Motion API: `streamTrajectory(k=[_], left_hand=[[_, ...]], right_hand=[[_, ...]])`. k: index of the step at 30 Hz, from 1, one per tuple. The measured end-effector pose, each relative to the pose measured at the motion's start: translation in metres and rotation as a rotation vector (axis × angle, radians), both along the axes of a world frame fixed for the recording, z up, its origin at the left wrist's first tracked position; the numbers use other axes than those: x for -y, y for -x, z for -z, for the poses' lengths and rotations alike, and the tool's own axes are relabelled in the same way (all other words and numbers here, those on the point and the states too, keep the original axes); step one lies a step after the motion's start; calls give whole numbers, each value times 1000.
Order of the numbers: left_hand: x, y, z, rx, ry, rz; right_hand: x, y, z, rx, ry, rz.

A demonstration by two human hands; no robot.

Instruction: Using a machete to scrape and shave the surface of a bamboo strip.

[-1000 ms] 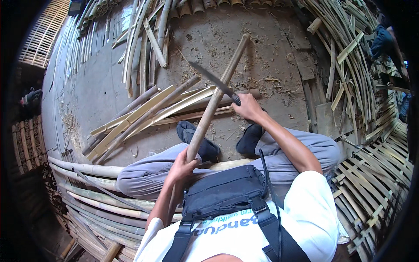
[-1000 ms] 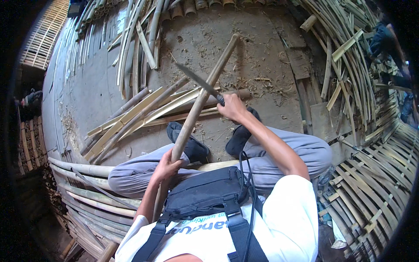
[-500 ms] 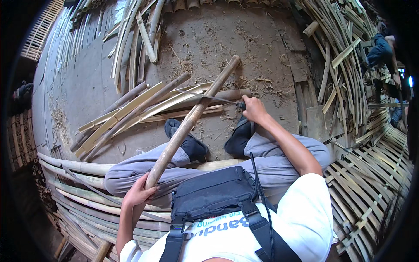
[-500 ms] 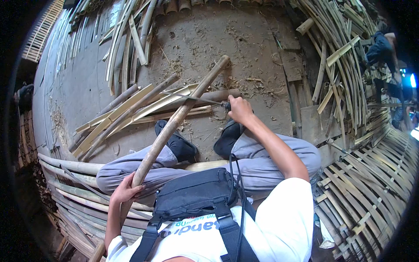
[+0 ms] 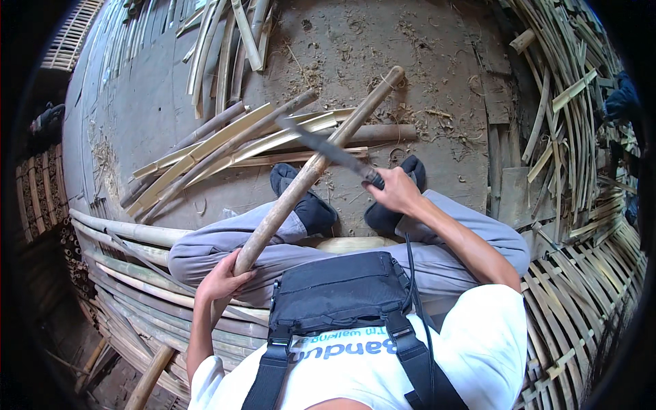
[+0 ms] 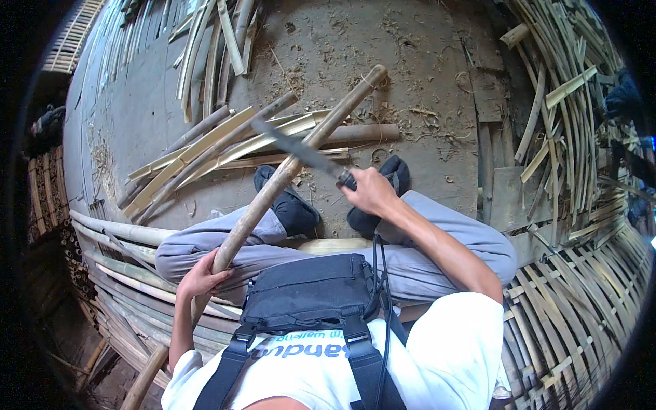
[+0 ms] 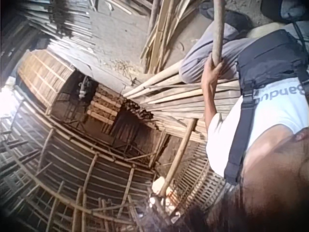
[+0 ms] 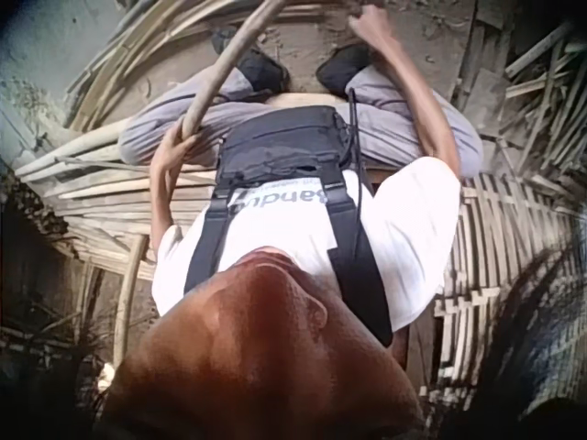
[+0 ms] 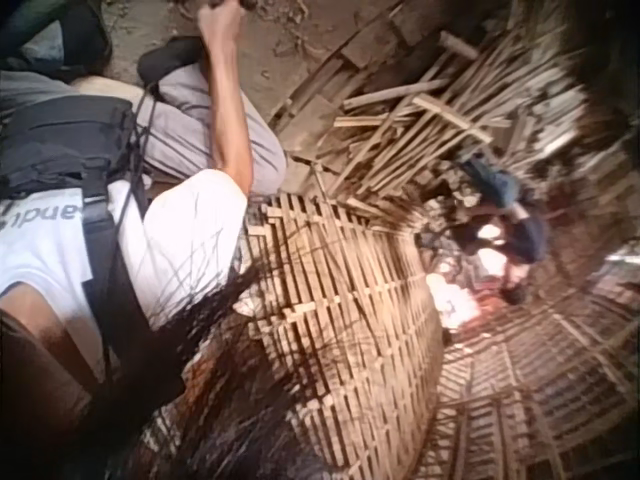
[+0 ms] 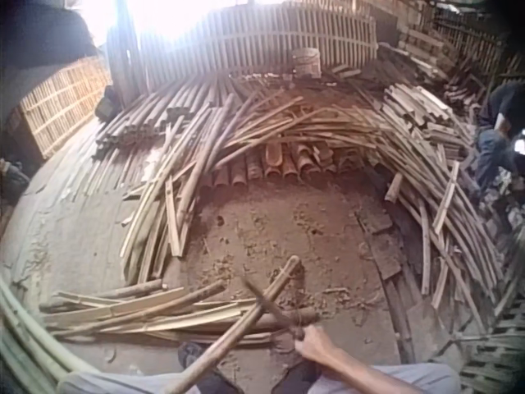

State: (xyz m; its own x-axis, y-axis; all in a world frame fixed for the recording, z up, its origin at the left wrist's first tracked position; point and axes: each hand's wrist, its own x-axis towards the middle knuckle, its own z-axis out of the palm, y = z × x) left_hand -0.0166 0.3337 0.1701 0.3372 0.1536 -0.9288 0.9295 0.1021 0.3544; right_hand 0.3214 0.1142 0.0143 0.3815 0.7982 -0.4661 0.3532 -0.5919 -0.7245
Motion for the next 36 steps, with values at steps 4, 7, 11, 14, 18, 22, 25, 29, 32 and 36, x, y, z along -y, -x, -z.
streamTrajectory(k=[4, 7, 11, 14, 18, 22, 25, 29, 32, 36], left_hand=[[5, 8, 4, -1, -36, 13], [4, 9, 10, 7, -75, 36], [8, 0, 1, -45, -155, 75], [23, 14, 0, 48, -460, 240], [28, 0, -3, 139, -507, 302], [24, 6, 3, 112, -536, 390], [18, 14, 12, 110, -477, 252], [19, -4, 2, 118, -441, 257], [17, -11, 0, 92, -411, 231], [19, -13, -2, 101, -403, 238]], right_hand=[[6, -18, 21, 317, 90, -153], [8, -78, 36, 152, 193, 249], [17, -70, 34, 206, 149, 0], [13, -88, 36, 248, 257, -19], [19, -146, 64, 34, 393, 381], [37, -157, 86, 213, 266, 148], [37, -187, 105, 196, 333, 322], [32, -169, 84, 205, 272, 139], [30, -188, 97, 204, 330, 328], [26, -160, 71, 213, 279, 189]])
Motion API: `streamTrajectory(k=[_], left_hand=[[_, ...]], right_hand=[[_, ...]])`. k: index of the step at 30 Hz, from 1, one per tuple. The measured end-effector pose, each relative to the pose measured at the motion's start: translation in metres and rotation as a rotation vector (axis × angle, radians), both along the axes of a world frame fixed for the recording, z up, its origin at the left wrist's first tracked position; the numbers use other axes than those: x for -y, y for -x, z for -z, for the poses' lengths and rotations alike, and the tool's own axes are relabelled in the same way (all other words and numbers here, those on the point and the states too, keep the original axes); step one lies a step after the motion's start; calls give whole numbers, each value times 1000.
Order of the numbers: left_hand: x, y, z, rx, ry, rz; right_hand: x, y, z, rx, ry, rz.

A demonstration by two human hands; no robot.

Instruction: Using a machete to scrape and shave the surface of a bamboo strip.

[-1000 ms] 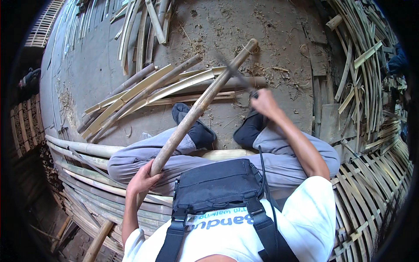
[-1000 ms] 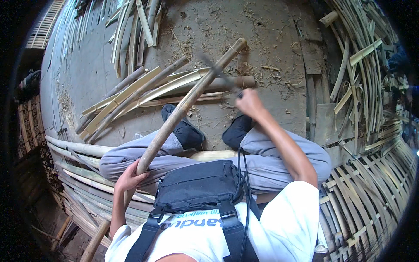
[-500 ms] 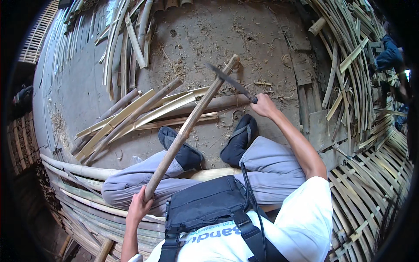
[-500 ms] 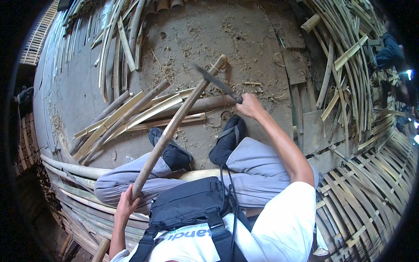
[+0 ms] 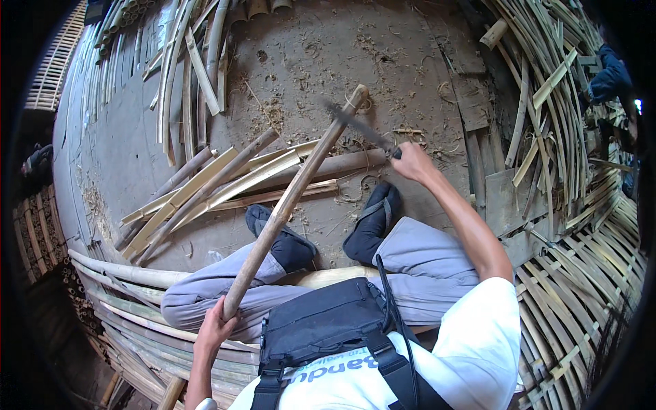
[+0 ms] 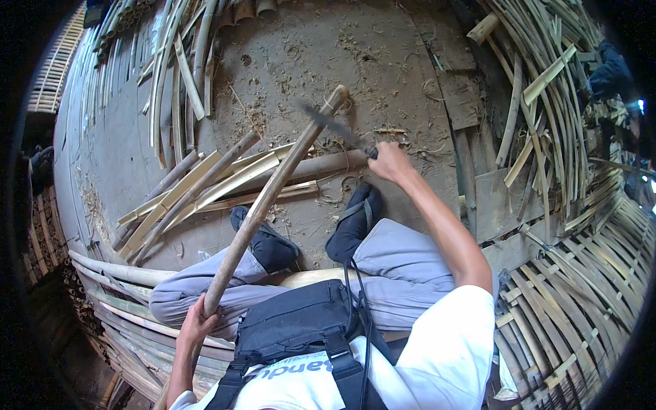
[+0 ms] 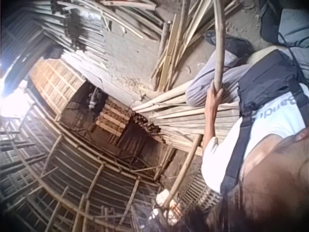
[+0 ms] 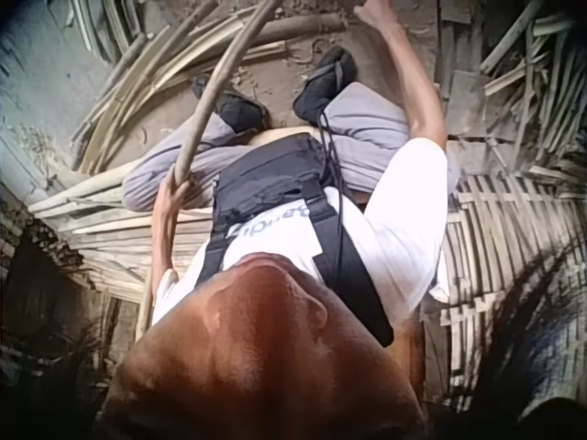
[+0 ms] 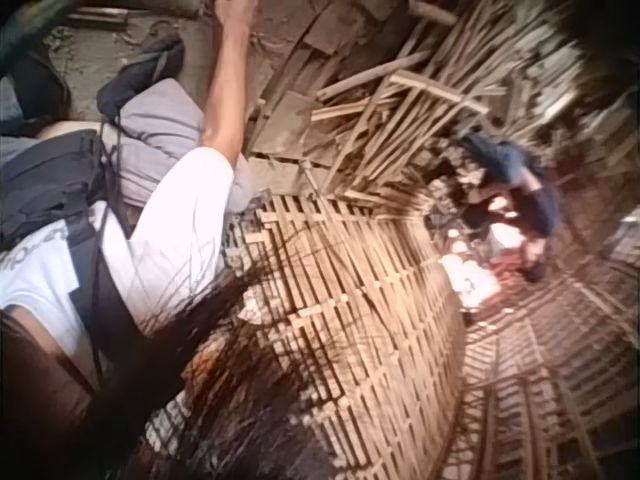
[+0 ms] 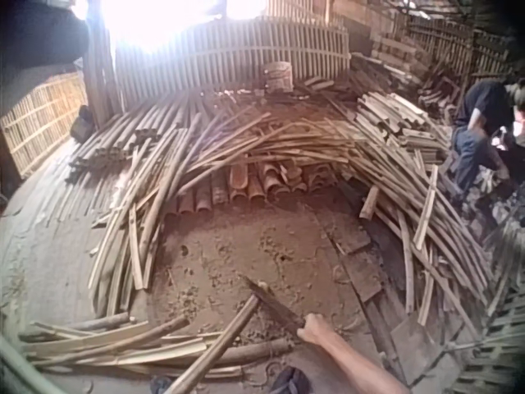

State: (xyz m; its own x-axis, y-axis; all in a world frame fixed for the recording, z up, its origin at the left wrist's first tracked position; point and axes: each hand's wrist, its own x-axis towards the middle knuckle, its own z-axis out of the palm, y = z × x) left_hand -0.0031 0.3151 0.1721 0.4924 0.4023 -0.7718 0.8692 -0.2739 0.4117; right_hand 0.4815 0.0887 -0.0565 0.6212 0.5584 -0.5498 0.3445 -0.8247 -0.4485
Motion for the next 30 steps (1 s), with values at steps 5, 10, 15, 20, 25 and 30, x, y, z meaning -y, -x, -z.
streamTrajectory(k=[5, 10, 15, 20, 25, 30], left_hand=[[-7, 5, 8, -61, 112, -81], [-4, 0, 2, -105, 151, -156], [-14, 12, 10, -65, 202, -55], [-18, 28, 19, -87, 250, -97], [-19, 12, 11, -139, 272, -150], [-23, 28, 20, -126, 252, -131]], right_hand=[[-2, -39, 15, 158, 75, 118], [-20, -14, 8, 59, -55, -126], [-12, -52, 39, 107, 28, 65], [-29, -29, 20, 26, -42, -22], [-23, -50, 35, -144, -3, 169], [-19, -43, 17, -48, 23, 43]])
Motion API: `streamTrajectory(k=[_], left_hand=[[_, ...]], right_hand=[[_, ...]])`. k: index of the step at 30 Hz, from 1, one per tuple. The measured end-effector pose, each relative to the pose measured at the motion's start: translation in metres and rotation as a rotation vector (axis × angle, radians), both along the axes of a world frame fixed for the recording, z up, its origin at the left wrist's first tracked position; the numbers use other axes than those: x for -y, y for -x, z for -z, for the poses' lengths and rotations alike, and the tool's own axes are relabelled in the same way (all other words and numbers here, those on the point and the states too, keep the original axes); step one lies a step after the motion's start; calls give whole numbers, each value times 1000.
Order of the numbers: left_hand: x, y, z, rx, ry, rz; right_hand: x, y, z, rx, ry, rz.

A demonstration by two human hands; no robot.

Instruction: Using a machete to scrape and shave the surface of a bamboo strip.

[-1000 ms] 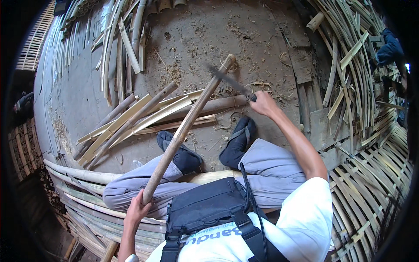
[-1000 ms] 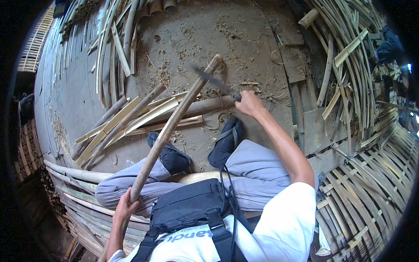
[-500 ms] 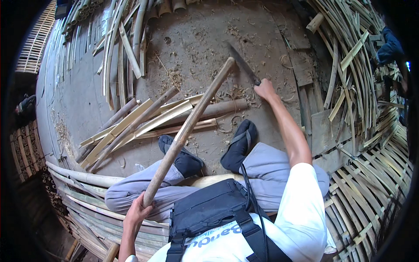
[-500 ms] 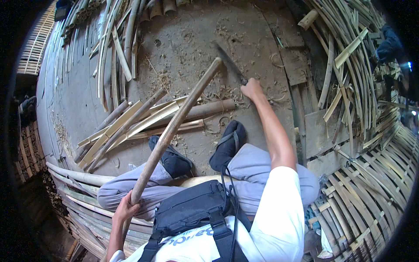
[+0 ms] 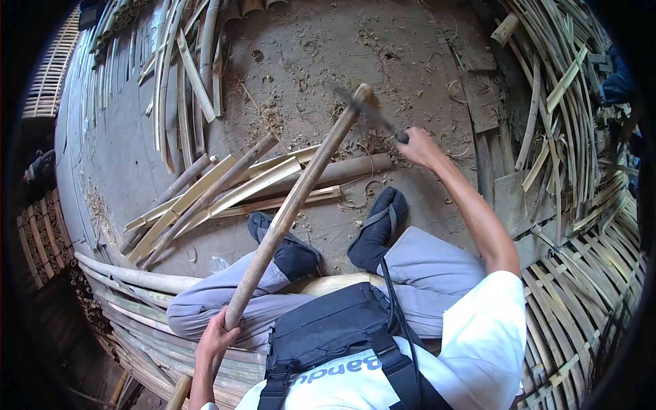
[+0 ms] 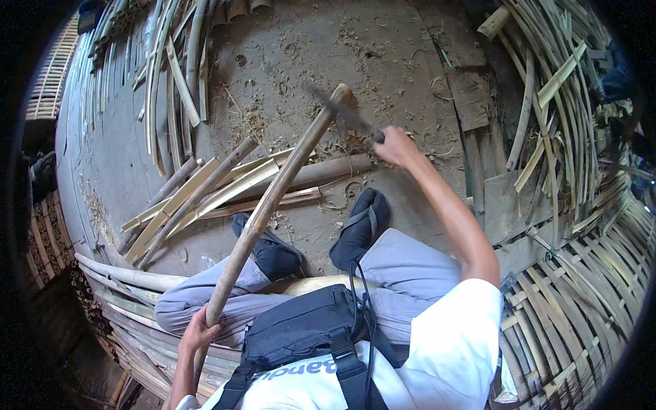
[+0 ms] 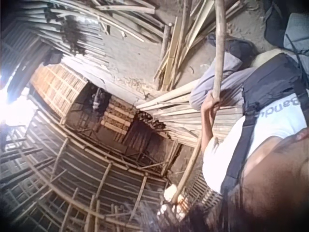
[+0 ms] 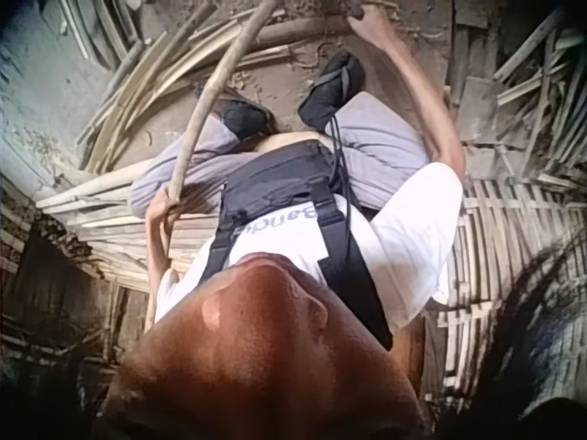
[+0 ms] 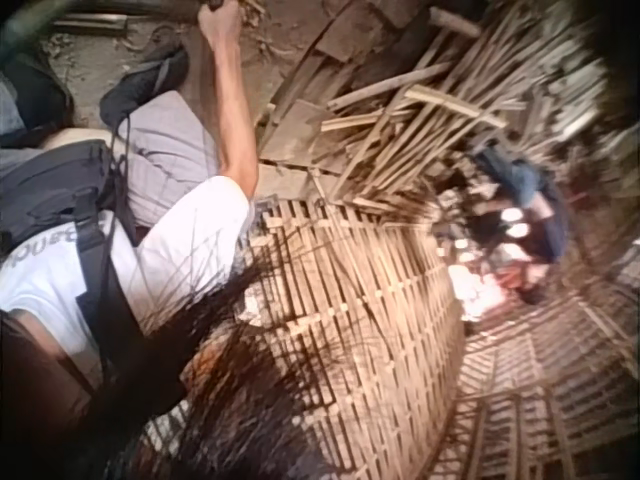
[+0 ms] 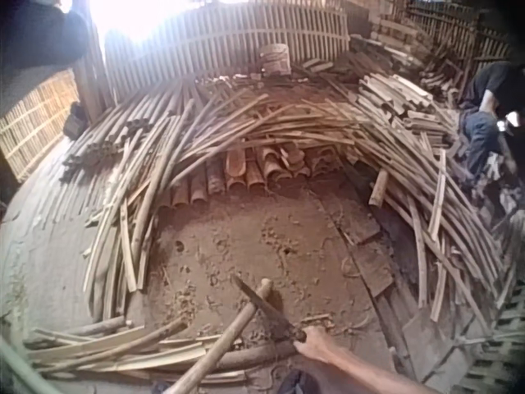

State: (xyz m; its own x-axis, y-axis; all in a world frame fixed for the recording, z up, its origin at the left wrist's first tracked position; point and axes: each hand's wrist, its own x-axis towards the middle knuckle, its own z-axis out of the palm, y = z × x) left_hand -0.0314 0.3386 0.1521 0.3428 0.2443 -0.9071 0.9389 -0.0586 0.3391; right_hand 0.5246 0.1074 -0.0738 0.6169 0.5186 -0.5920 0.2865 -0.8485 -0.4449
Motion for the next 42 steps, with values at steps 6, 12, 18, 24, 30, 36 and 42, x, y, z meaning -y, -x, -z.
streamTrajectory(k=[6, 12, 18, 24, 30, 36, 42], left_hand=[[-43, 0, -5, -203, 489, -346], [-47, -29, -8, -265, 680, -420], [-38, -21, -7, -268, 540, -341], [8, -44, -19, -192, 38, -145], [22, -32, -12, -68, -141, -60], [38, -30, -20, 67, -273, 111], [67, -34, -27, 124, -555, 217]], right_hand=[[11, 27, 4, -85, -131, 72], [10, 12, 24, -45, -103, 94], [4, 6, -2, -48, -96, 85], [13, 1, 6, 52, -78, 16], [10, -22, 0, 52, 0, 39], [8, -23, -3, 53, 100, -160], [24, -24, -42, 145, 85, -28]])
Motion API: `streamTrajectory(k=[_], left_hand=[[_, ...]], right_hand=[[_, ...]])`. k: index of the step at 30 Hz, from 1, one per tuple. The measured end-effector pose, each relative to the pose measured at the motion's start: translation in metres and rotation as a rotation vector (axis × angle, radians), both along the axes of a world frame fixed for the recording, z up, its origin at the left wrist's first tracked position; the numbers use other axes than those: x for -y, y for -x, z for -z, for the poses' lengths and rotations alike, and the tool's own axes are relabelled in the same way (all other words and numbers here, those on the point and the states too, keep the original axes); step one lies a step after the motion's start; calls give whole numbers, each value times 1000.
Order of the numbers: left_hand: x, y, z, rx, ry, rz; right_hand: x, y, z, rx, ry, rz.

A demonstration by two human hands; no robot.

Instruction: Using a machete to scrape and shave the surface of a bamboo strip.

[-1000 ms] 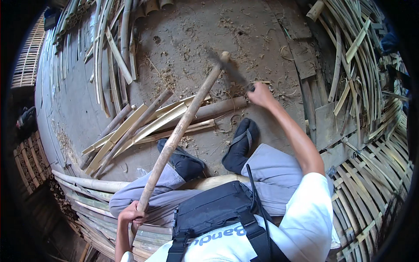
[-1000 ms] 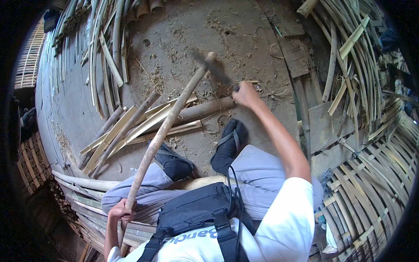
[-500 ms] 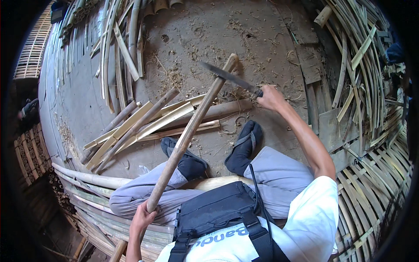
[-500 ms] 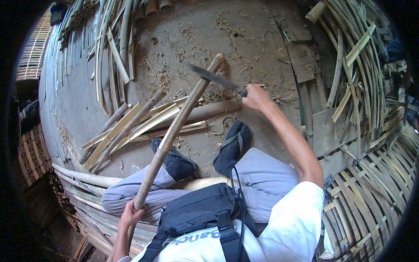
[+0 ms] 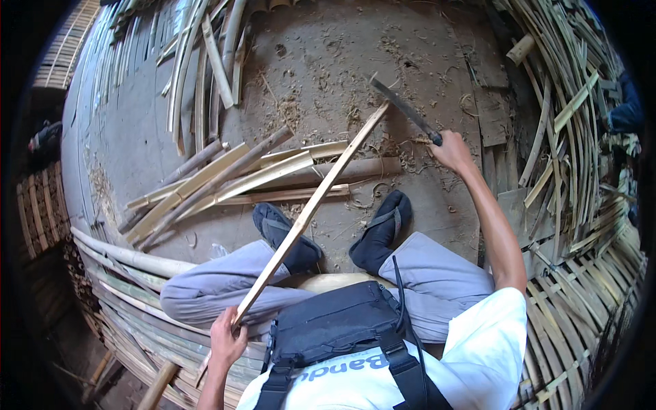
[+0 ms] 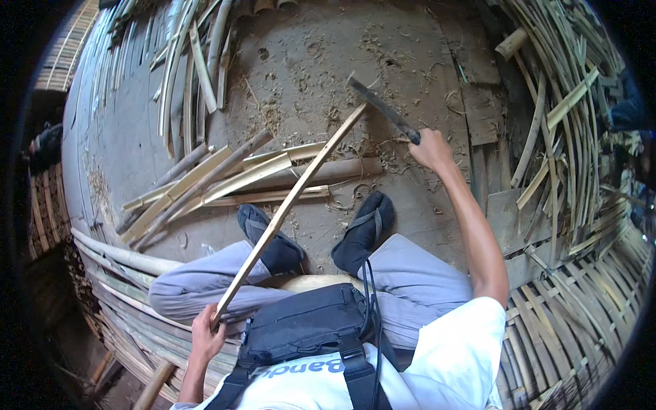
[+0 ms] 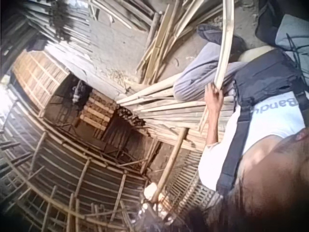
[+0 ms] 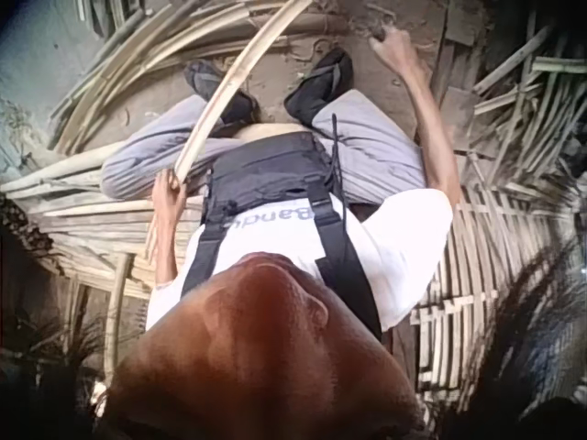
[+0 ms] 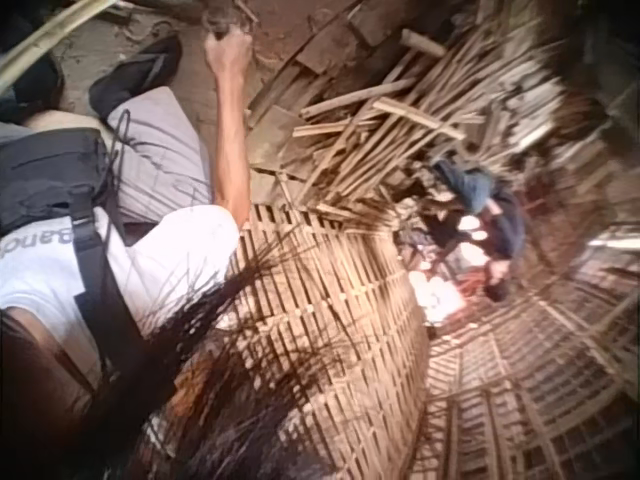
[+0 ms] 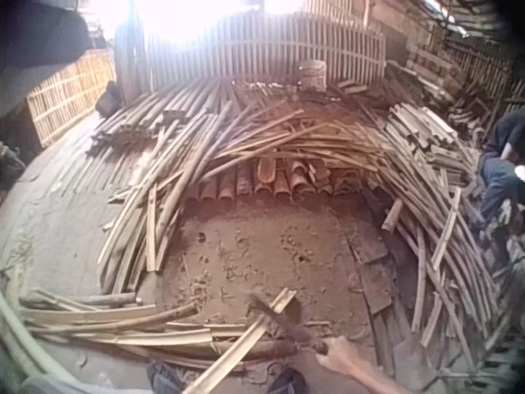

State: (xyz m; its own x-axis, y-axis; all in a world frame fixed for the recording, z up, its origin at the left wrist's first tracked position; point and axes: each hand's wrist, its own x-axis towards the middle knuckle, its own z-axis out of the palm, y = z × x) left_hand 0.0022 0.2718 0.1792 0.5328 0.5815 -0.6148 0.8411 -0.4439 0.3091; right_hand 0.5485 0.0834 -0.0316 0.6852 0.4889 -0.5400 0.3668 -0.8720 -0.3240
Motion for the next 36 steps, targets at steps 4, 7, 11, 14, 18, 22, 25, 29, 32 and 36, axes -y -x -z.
streamTrajectory(k=[4, 7, 11, 14, 18, 22, 25, 29, 32, 36], left_hand=[[13, 22, 4, 21, -37, -83], [7, 19, 1, -58, -126, 43], [-4, 22, 3, -58, -187, 91], [-16, 24, 5, -14, -226, 139], [-26, 30, 23, 44, -299, 131], [-25, 34, 28, 60, -361, 139], [-21, 29, 28, 75, -403, 143], [-26, 27, 32, 72, -410, 152], [-28, 25, 34, 50, -382, 146], [-25, 23, 29, 68, -388, 101]], right_hand=[[11, 37, -35, -35, -126, -45], [14, 73, -27, -10, -152, -167], [15, 81, -3, 23, -82, -269], [17, 69, 30, -67, -113, -190], [24, 35, 52, -102, -73, 73], [11, 44, 41, -102, -90, 114], [22, 47, 45, -199, -71, -72], [6, 31, 49, -290, -61, 178], [-2, 39, 27, -280, -96, 57], [-5, 69, 29, -321, -75, -188]])
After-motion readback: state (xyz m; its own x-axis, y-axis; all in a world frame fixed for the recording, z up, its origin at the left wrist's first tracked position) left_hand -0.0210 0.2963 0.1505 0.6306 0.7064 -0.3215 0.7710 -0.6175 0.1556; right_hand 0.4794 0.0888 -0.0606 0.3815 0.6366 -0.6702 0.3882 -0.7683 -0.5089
